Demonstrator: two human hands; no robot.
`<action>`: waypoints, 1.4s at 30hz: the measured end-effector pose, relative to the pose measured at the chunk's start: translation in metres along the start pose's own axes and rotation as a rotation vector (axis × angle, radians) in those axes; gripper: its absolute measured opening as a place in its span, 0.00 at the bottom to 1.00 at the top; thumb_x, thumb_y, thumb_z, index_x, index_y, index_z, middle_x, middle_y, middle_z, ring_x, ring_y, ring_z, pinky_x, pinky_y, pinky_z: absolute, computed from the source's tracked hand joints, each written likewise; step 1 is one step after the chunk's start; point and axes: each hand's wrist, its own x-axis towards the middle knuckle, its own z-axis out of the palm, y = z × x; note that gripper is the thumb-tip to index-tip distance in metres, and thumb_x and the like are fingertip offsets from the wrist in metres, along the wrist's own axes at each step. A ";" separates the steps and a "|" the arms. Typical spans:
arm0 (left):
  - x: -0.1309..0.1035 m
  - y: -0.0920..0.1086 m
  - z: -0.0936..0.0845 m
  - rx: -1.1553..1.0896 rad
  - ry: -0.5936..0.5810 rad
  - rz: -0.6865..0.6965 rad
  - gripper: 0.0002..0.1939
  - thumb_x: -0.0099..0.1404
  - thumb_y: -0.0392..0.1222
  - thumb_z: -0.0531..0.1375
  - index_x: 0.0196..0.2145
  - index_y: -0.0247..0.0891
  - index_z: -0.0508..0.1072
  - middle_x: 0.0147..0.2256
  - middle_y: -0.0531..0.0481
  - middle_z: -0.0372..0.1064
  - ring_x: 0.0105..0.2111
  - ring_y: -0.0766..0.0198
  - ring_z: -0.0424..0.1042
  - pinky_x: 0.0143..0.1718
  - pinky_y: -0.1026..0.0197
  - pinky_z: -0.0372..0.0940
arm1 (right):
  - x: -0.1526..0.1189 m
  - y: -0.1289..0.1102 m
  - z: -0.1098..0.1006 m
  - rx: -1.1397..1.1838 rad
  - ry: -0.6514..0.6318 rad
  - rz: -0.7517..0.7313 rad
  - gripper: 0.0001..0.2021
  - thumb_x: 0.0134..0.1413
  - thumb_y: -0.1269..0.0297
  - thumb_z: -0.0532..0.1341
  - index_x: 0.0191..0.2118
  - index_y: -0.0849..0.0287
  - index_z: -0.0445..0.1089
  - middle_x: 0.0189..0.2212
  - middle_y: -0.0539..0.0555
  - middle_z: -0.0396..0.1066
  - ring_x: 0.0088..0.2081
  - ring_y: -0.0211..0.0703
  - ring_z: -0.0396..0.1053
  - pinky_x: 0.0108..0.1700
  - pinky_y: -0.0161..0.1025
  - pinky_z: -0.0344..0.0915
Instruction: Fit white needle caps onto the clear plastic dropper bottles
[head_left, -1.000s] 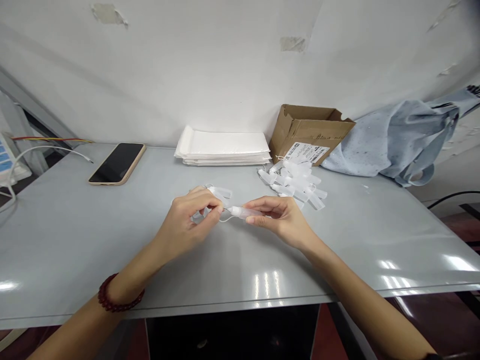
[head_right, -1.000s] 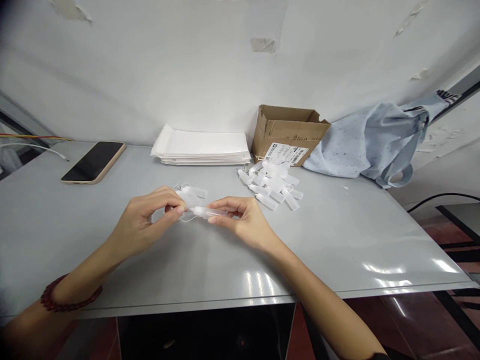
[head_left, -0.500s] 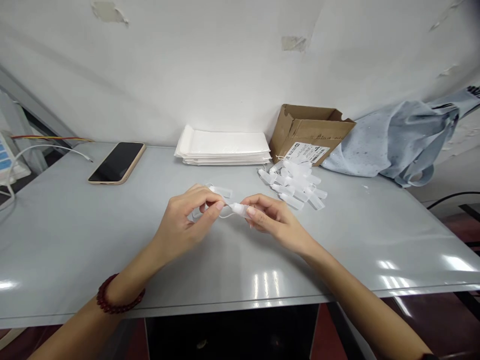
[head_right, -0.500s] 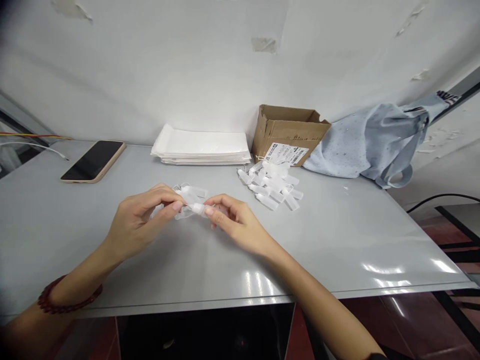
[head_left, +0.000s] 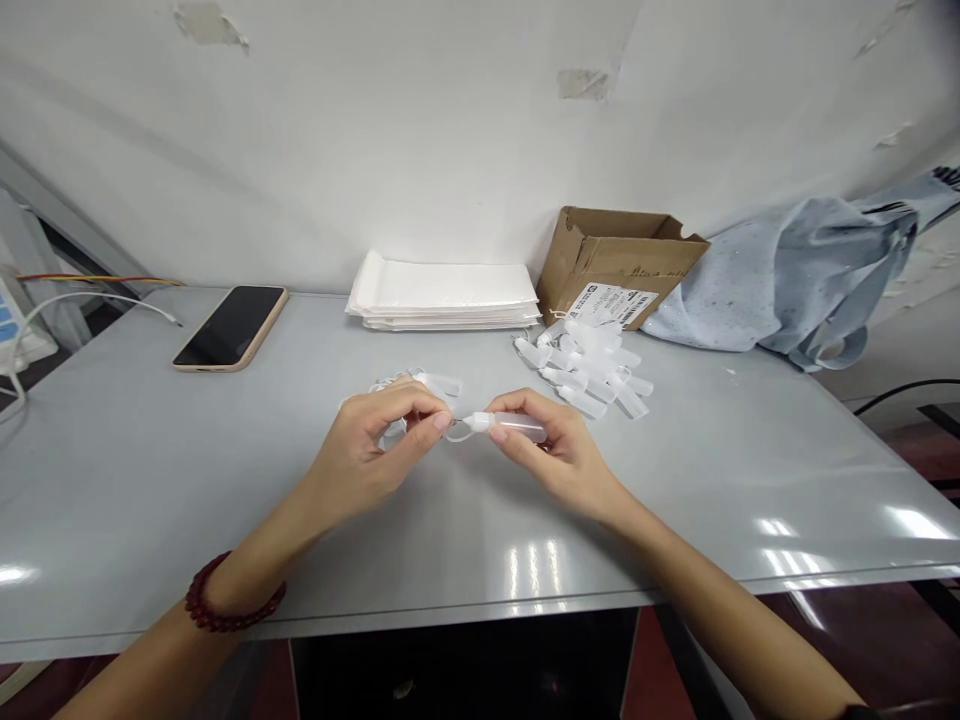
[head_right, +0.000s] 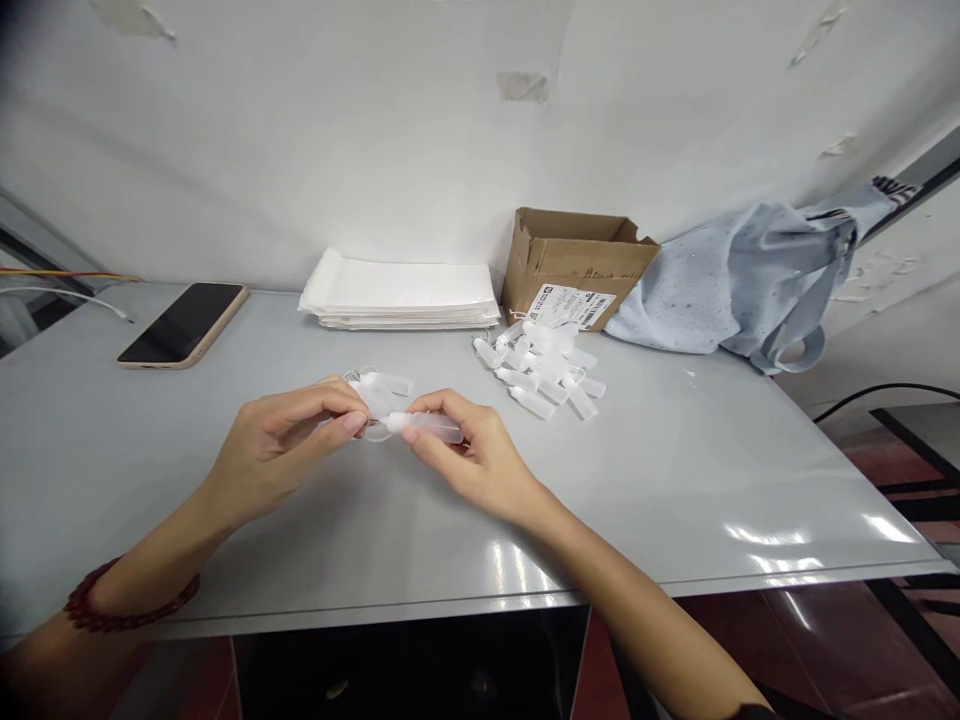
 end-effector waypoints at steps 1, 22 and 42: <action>0.000 0.000 0.000 0.000 0.001 -0.001 0.09 0.66 0.36 0.55 0.28 0.38 0.70 0.26 0.53 0.65 0.28 0.65 0.62 0.34 0.60 0.58 | 0.000 0.000 0.000 -0.025 -0.001 -0.026 0.08 0.58 0.59 0.58 0.39 0.57 0.68 0.23 0.47 0.61 0.23 0.33 0.55 0.24 0.32 0.55; -0.001 -0.002 0.000 -0.008 -0.014 0.043 0.09 0.66 0.34 0.55 0.29 0.38 0.71 0.26 0.52 0.66 0.28 0.65 0.63 0.35 0.59 0.58 | -0.001 0.002 0.002 -0.141 -0.029 -0.101 0.10 0.59 0.57 0.57 0.42 0.57 0.66 0.28 0.50 0.67 0.27 0.36 0.61 0.27 0.34 0.57; -0.001 0.001 0.000 -0.035 -0.037 -0.064 0.12 0.67 0.38 0.53 0.27 0.38 0.70 0.26 0.52 0.66 0.29 0.65 0.64 0.33 0.62 0.59 | -0.001 0.000 0.002 -0.121 -0.017 -0.093 0.10 0.58 0.56 0.57 0.41 0.56 0.67 0.29 0.50 0.68 0.27 0.36 0.62 0.27 0.34 0.58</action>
